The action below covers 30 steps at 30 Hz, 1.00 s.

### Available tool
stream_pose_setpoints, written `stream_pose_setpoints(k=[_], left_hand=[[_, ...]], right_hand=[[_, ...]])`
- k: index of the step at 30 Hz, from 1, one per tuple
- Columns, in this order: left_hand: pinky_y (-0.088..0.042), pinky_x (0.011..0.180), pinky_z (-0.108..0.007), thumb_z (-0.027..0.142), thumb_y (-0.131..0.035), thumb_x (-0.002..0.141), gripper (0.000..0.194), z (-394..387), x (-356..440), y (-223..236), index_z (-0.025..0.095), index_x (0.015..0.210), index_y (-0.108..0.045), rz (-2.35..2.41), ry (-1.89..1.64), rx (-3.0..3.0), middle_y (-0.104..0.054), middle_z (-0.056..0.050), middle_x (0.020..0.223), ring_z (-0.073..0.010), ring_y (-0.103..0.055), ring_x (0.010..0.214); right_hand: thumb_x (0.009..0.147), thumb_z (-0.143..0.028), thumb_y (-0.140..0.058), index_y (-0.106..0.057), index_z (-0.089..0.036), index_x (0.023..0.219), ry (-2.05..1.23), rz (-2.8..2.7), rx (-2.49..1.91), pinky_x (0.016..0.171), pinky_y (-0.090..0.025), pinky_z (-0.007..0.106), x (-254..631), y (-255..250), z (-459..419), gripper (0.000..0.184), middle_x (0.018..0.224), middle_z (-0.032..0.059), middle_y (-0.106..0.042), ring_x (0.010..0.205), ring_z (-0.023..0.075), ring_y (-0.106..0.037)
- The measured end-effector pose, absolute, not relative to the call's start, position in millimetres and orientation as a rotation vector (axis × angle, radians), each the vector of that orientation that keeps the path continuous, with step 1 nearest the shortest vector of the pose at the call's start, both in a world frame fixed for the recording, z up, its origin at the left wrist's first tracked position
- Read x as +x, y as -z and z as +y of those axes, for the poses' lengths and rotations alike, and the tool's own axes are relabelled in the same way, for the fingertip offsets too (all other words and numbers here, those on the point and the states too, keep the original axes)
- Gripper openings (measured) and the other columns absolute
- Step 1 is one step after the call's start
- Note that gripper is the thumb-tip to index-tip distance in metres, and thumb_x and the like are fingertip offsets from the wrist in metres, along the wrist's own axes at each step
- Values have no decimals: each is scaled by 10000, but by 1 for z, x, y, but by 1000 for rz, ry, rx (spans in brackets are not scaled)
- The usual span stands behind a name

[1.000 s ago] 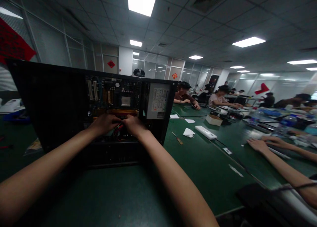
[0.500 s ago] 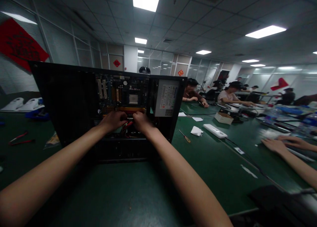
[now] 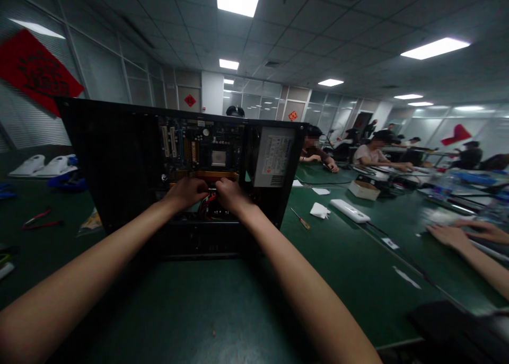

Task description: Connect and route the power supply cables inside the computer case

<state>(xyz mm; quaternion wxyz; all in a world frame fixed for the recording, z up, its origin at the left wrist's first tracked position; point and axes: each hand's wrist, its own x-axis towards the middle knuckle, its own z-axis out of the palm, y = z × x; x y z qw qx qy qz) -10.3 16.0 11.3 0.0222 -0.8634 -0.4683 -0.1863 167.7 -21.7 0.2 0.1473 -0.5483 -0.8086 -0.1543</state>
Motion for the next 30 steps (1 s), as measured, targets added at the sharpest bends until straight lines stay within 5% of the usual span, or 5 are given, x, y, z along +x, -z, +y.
stream_pose_setpoints(k=[30], left_hand=[[-511, 745, -314, 402, -469, 914, 334, -4, -12, -17, 244, 965, -759, -1651, 497, -2574, -765, -99, 985, -265, -712, 932]], right_hand=[[939, -136, -473, -632, -146, 1116, 466, -2421, -1624, 772, -466, 291, 159, -5, -26, 238, 1124, 123, -631, 976, 228, -637]])
